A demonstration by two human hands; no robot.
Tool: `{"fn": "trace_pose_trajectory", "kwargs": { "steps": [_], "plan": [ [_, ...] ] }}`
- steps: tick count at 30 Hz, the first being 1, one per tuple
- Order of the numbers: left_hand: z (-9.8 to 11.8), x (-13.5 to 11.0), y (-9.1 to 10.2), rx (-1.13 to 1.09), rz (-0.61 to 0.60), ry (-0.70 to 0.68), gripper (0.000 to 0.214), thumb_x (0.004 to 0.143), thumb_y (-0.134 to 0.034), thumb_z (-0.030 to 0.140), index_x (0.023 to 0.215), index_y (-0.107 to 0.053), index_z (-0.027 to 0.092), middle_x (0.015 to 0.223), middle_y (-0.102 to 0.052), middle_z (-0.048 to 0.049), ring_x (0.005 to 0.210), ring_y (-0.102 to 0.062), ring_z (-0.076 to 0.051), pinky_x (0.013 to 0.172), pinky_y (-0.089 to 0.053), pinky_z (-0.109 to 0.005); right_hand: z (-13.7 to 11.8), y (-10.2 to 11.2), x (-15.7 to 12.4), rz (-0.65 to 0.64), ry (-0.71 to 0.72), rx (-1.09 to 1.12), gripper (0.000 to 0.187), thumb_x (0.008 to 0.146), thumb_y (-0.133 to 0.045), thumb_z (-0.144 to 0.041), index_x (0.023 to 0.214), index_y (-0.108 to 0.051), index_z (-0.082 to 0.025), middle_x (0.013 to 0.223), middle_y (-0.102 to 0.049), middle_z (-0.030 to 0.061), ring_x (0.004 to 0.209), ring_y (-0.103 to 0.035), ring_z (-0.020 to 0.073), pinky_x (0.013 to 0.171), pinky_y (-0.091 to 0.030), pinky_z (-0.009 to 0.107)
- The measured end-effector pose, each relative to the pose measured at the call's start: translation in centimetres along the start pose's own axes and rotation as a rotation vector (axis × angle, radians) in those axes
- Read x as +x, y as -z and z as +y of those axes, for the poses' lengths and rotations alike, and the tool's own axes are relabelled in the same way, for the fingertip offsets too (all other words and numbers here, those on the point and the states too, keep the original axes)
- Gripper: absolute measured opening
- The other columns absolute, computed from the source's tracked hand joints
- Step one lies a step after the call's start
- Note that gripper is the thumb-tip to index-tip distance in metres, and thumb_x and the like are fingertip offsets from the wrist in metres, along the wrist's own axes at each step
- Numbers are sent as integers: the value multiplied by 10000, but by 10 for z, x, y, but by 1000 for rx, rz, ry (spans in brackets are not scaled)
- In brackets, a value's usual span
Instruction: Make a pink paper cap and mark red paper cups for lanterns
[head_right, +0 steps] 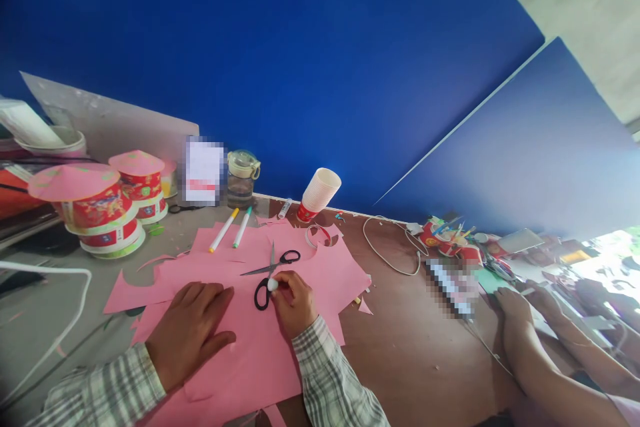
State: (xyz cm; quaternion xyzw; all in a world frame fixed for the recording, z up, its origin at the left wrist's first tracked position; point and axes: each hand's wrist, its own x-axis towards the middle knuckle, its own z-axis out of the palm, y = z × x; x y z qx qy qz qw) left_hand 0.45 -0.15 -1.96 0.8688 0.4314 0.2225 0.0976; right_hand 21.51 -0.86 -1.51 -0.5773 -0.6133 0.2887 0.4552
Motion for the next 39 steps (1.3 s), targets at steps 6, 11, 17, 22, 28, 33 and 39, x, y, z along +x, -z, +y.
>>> {"fn": "trace_pose_trajectory", "kwargs": {
  "steps": [6, 11, 17, 22, 28, 33, 39],
  "plan": [
    [0, -1, 0, -43, 17, 64, 522, 500, -581, 517, 928, -576, 217, 840, -575, -84, 746, -468, -300, 697, -361, -477, 9, 0, 5, 71, 124, -198, 132, 646, -645, -149, 753, -681, -218, 743, -646, 9, 776, -542, 211, 709, -431, 308],
    [-1, -2, -1, -134, 9, 75, 387, 508, -595, 495, 804, -588, 247, 811, -587, -56, 731, -491, -293, 667, -372, -463, 18, 1, 6, 99, 167, -286, 115, 662, -613, -155, 741, -674, -213, 721, -654, 7, 773, -532, 214, 705, -417, 311],
    [-3, -3, -7, -103, 83, 91, 327, 611, -573, 356, 920, -561, 247, 869, -598, -65, 758, -493, -283, 676, -383, -449, 8, 12, 5, 170, 225, -278, 316, 641, -479, -63, 887, -617, -205, 801, -613, 28, 792, -551, 222, 721, -450, 342],
    [-4, -2, -7, -67, 94, 158, 294, 572, -612, 268, 863, -576, 240, 864, -573, -74, 748, -484, -298, 645, -372, -456, -9, 17, 0, 247, 239, -247, 240, 705, -457, -88, 871, -603, -182, 738, -578, 26, 694, -552, 190, 642, -462, 303],
    [-3, 1, -3, -126, 71, 230, 251, 499, -653, 244, 738, -576, 255, 826, -565, -49, 749, -477, -296, 649, -343, -448, -20, 8, -8, 212, 254, -210, 194, 716, -491, -115, 831, -621, -202, 723, -600, 18, 692, -569, 194, 632, -472, 302],
    [1, 3, 2, -195, 45, 260, 120, 513, -616, 191, 552, -517, 246, 726, -572, -23, 696, -484, -283, 640, -330, -448, -24, 4, -12, 189, 239, -187, 185, 723, -498, -123, 828, -627, -203, 704, -593, 13, 681, -567, 193, 635, -467, 302],
    [2, 4, 6, -365, 124, 183, 88, 607, -535, 167, 616, -507, 250, 611, -603, 23, 581, -525, -223, 738, -331, -461, -33, 0, -16, 66, 213, -131, 197, 732, -543, -151, 908, -613, -205, 746, -604, 17, 676, -575, 178, 629, -486, 269]
  ]
}}
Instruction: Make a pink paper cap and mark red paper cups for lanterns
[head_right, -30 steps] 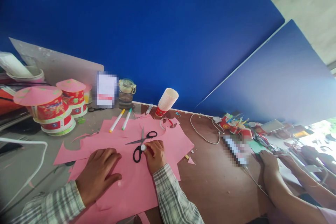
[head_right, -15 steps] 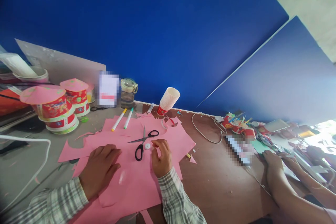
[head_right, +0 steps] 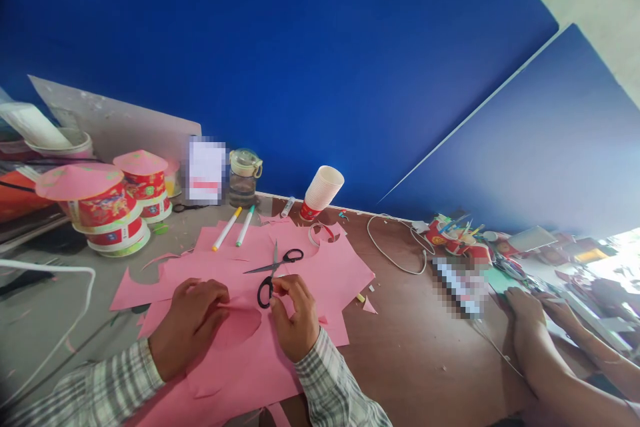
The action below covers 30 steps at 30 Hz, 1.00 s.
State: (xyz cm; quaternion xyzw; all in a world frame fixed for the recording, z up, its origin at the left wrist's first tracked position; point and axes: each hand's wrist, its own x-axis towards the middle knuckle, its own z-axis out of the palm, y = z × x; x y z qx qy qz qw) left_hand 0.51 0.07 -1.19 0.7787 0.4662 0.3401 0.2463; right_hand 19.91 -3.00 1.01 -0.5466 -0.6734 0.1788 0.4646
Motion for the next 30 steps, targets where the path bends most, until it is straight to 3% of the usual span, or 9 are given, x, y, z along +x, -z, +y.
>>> {"fn": "trace_pose_trajectory", "kwargs": {
  "steps": [3, 7, 10, 12, 16, 19, 24, 30],
  "plan": [
    [0, -1, 1, -98, 3, -23, 41, 645, -521, 218, 660, -530, 256, 584, -615, 16, 592, -545, -228, 715, -387, -423, -4, -2, -2, -154, -17, 4, 237, 728, -578, -156, 957, -610, -208, 775, -623, 18, 653, -576, 163, 624, -478, 249],
    [2, -3, 2, -255, 39, 91, 269, 617, -560, 275, 882, -536, 241, 788, -662, -72, 737, -575, -275, 648, -464, -382, -3, -4, -4, -272, -36, -37, 79, 707, -626, -133, 698, -663, -203, 581, -598, -30, 546, -552, 137, 559, -428, 215],
    [4, -2, 3, -398, 16, 180, 418, 595, -580, 284, 997, -481, 228, 769, -662, -69, 724, -587, -273, 614, -484, -357, 0, -4, -5, -236, -38, -44, 145, 716, -617, -131, 589, -641, -197, 516, -571, -45, 494, -531, 123, 517, -408, 198],
    [4, -1, 4, -461, 11, 221, 395, 595, -575, 292, 975, -493, 223, 715, -649, -49, 679, -585, -258, 569, -482, -332, 2, -5, -5, -181, -38, -49, 151, 732, -595, -138, 600, -640, -197, 525, -590, -37, 493, -537, 126, 508, -412, 198],
    [4, 1, 5, -403, -59, 247, 82, 609, -549, 308, 623, -557, 227, 443, -505, 50, 411, -482, -183, 387, -389, -277, 4, -4, -6, -70, -14, -63, 120, 736, -582, -142, 679, -669, -203, 568, -657, -2, 515, -571, 153, 514, -428, 220],
    [5, 2, 5, -376, -95, 281, 135, 604, -552, 279, 490, -501, 228, 349, -446, 77, 340, -430, -160, 337, -333, -262, 5, -4, -6, -16, 14, -70, 131, 723, -591, -146, 741, -701, -216, 614, -708, 30, 536, -589, 175, 546, -432, 255],
    [10, 3, 6, -625, -131, 446, 81, 621, -514, 254, 556, -543, 215, 288, -508, 66, 298, -514, -184, 330, -392, -268, 2, -5, -8, 19, -41, -17, 135, 690, -608, -174, 736, -726, -222, 618, -732, 50, 549, -612, 196, 564, -443, 283],
    [11, 5, 2, -939, -142, 516, 198, 581, -563, 303, 735, -524, 185, 298, -612, 20, 280, -580, -245, 378, -455, -340, -8, -13, -12, -74, -311, 201, 104, 719, -578, -201, 705, -678, -178, 328, -590, -40, 276, -537, 136, 347, -409, 190]
  ]
}}
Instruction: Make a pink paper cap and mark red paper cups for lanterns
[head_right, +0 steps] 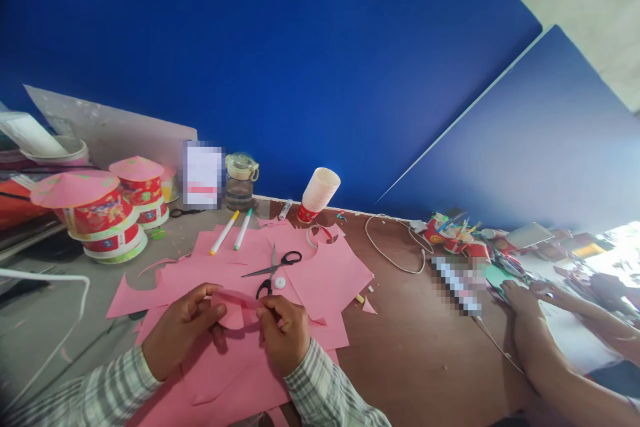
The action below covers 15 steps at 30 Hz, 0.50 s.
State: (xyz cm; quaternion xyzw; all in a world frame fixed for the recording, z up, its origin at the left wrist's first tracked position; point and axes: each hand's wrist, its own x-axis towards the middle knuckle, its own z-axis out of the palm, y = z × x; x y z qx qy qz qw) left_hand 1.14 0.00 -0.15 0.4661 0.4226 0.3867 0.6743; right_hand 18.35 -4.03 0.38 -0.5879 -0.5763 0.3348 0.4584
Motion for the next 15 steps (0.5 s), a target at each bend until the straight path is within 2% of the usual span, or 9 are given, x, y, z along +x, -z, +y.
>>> {"fn": "trace_pose_trajectory", "kwargs": {
  "steps": [4, 6, 9, 11, 15],
  "plan": [
    [-6, -1, -4, -101, -22, 94, 392, 543, -595, 318, 889, -484, 169, 351, -642, 6, 277, -580, -256, 324, -443, -338, -5, -4, 0, -116, -170, 191, 118, 721, -562, -254, 742, -628, -159, 285, -569, -51, 239, -557, 157, 301, -410, 182],
    [-7, -3, -5, -109, -46, 142, 409, 538, -590, 333, 896, -485, 166, 347, -635, 10, 233, -545, -230, 268, -408, -308, -6, -5, 0, -149, -225, 268, 148, 711, -566, -288, 748, -617, -154, 299, -581, -42, 246, -571, 170, 297, -414, 191],
    [-5, -5, -4, 12, -123, 189, 207, 578, -570, 334, 702, -535, 173, 301, -616, 8, 158, -453, -164, 201, -312, -243, -6, -6, 1, -168, -270, 347, 169, 695, -583, -319, 736, -610, -157, 328, -600, -31, 249, -575, 168, 305, -402, 187],
    [-4, -5, -2, 110, -153, 222, 152, 605, -559, 325, 562, -515, 186, 263, -594, 13, 133, -395, -130, 183, -258, -217, -6, -6, 2, -165, -281, 381, 166, 690, -595, -324, 725, -603, -162, 327, -596, -35, 252, -573, 156, 324, -384, 176],
    [-2, -4, 1, 159, -133, 225, 157, 612, -560, 316, 524, -503, 198, 214, -538, 44, 147, -419, -142, 181, -246, -202, -5, -5, 1, -177, -288, 416, 179, 680, -620, -327, 749, -608, -163, 347, -589, -39, 287, -569, 148, 353, -399, 187]
  ]
}}
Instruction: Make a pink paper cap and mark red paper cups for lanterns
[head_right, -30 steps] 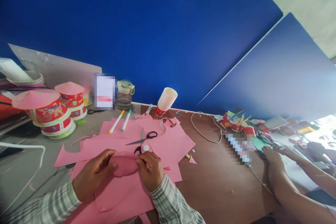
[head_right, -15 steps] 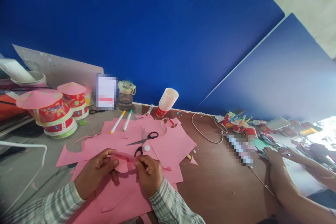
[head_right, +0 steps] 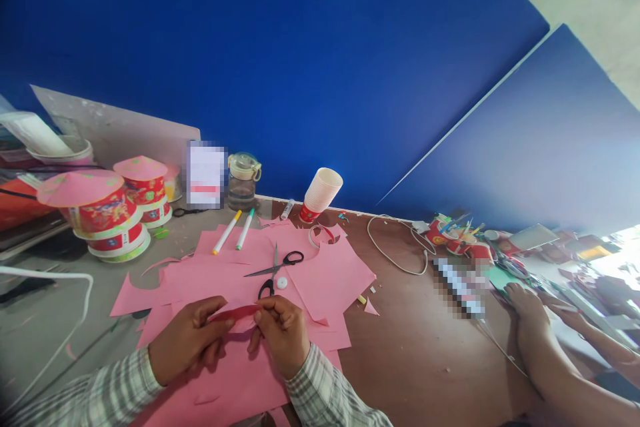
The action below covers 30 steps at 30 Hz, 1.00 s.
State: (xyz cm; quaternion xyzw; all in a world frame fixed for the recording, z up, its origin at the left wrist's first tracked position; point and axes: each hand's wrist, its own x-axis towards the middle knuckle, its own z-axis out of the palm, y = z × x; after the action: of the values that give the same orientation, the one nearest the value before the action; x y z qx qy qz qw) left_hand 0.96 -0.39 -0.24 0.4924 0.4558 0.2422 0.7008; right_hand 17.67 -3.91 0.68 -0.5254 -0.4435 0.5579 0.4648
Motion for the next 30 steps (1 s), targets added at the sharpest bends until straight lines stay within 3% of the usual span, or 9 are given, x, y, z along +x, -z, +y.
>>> {"fn": "trace_pose_trajectory", "kwargs": {
  "steps": [5, 11, 15, 24, 30],
  "plan": [
    [6, -2, -2, -2, 4, -43, 162, 618, -558, 297, 510, -520, 183, 261, -543, 44, 163, -441, -130, 207, -264, -203, 7, -3, 0, 61, 30, -34, 253, 597, -706, -206, 842, -644, -187, 582, -625, -30, 402, -511, 92, 398, -422, 172],
    [8, -4, -2, 17, -38, -137, 153, 632, -553, 325, 577, -551, 182, 283, -496, 69, 217, -449, -134, 275, -356, -242, 7, -8, 4, 115, 15, -6, 239, 602, -645, -149, 837, -629, -193, 491, -544, -76, 370, -424, 68, 363, -366, 141],
    [4, -1, -1, 28, -8, -198, 193, 620, -555, 346, 521, -547, 181, 334, -469, 58, 320, -501, -163, 330, -403, -262, 4, -8, 5, 126, 19, 34, 290, 588, -635, -143, 871, -603, -194, 493, -534, -82, 364, -400, 61, 355, -343, 135],
    [6, 1, -3, 63, 118, -108, 125, 546, -560, 252, 442, -521, 193, 284, -505, 49, 245, -428, -143, 265, -296, -241, 9, -12, 5, 144, 45, 67, 347, 579, -604, -75, 891, -567, -221, 614, -583, -60, 467, -475, 80, 444, -389, 143],
    [4, 2, -4, 22, 135, -148, 48, 503, -559, 180, 463, -586, 178, 339, -539, 34, 349, -488, -170, 348, -358, -263, 5, -17, 4, 147, 42, 61, 364, 540, -563, -19, 849, -566, -211, 572, -577, -66, 434, -495, 81, 388, -371, 117]
  ]
}}
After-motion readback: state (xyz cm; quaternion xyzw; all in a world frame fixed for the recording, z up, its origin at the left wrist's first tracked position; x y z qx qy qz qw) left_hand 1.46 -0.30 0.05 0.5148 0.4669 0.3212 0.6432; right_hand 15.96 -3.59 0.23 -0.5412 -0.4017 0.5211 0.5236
